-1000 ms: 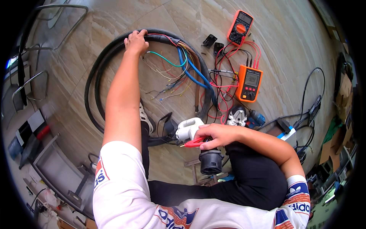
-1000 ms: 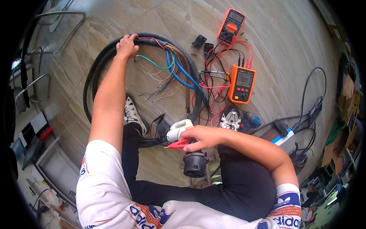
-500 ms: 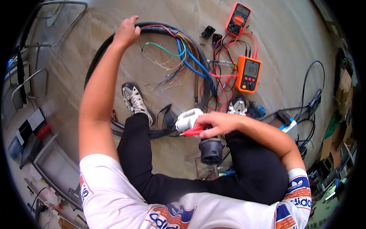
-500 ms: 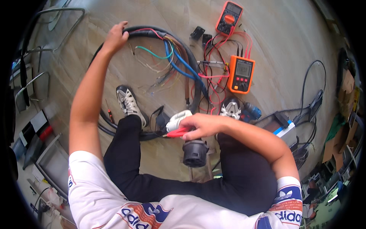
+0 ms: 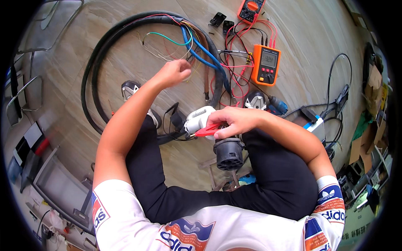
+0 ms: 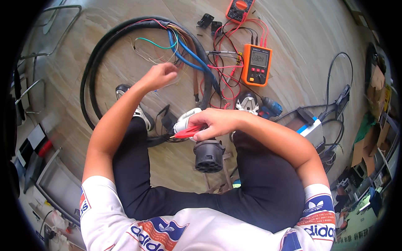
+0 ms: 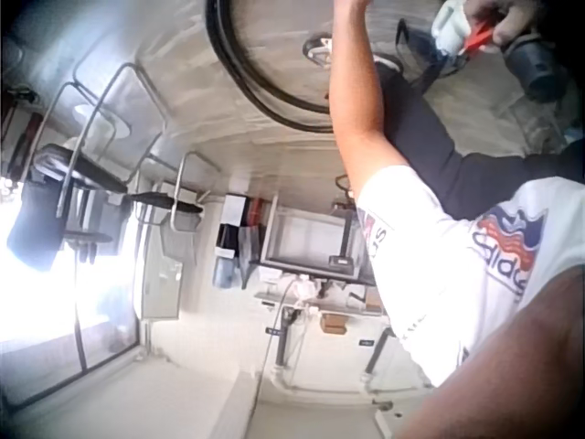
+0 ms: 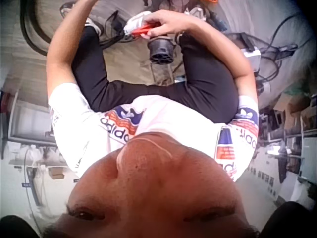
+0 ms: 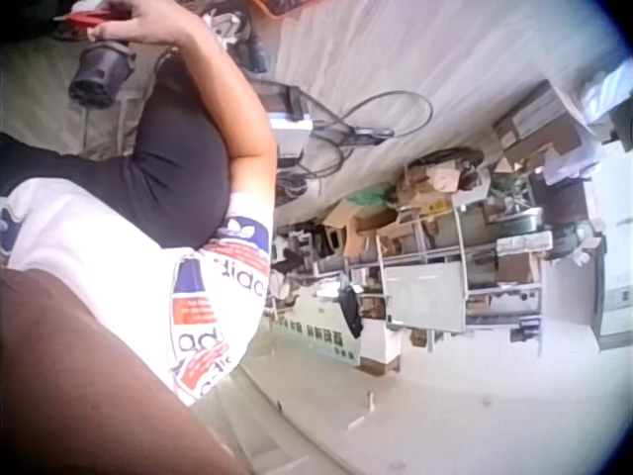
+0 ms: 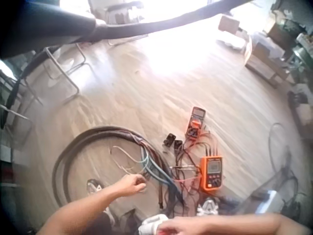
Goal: The person tests and repairs a multi-wire charging cable by using a multimeter to check the wires and using a pair of red pliers to adjust the pins on a large connector plug.
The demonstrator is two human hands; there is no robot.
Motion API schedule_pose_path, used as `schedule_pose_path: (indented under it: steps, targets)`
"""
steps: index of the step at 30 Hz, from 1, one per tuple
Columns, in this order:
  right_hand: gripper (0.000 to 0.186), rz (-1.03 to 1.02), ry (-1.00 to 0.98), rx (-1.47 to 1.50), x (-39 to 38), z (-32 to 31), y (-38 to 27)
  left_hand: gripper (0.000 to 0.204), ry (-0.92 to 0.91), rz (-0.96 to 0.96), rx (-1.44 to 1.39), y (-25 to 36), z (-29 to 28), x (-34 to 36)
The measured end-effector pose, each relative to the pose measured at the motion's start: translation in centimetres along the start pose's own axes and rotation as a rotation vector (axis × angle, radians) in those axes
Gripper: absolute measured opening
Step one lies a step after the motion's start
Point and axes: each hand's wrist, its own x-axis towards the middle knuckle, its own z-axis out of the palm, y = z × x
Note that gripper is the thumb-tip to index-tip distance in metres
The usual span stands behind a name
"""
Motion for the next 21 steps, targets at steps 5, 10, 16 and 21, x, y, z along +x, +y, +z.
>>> schedule_pose_path:
  steps: [5, 10, 16, 21]
  targets:
    - [0.035, 0.001, 0.010, 0.025, -0.2, 0.0, 0.0, 0.024, 0.127, 0.022, -0.036, 2.0, -4.3, 1.2]
    - [0.029, 0.044, -0.012, -0.031, -0.4, 0.0, -0.4, 0.028, -0.175, -0.196, -0.065, -1.8, -6.6, 0.6]
    - [0.029, 0.042, -0.010, -0.045, -0.4, 0.1, -0.2, 0.033, -0.189, -0.226, 0.193, -7.0, -0.6, -1.0]
    - [0.029, 0.030, 0.009, -0.016, -0.4, 0.6, -0.1, 0.027, 0.057, -0.145, 0.581, -9.9, 3.1, -2.4]
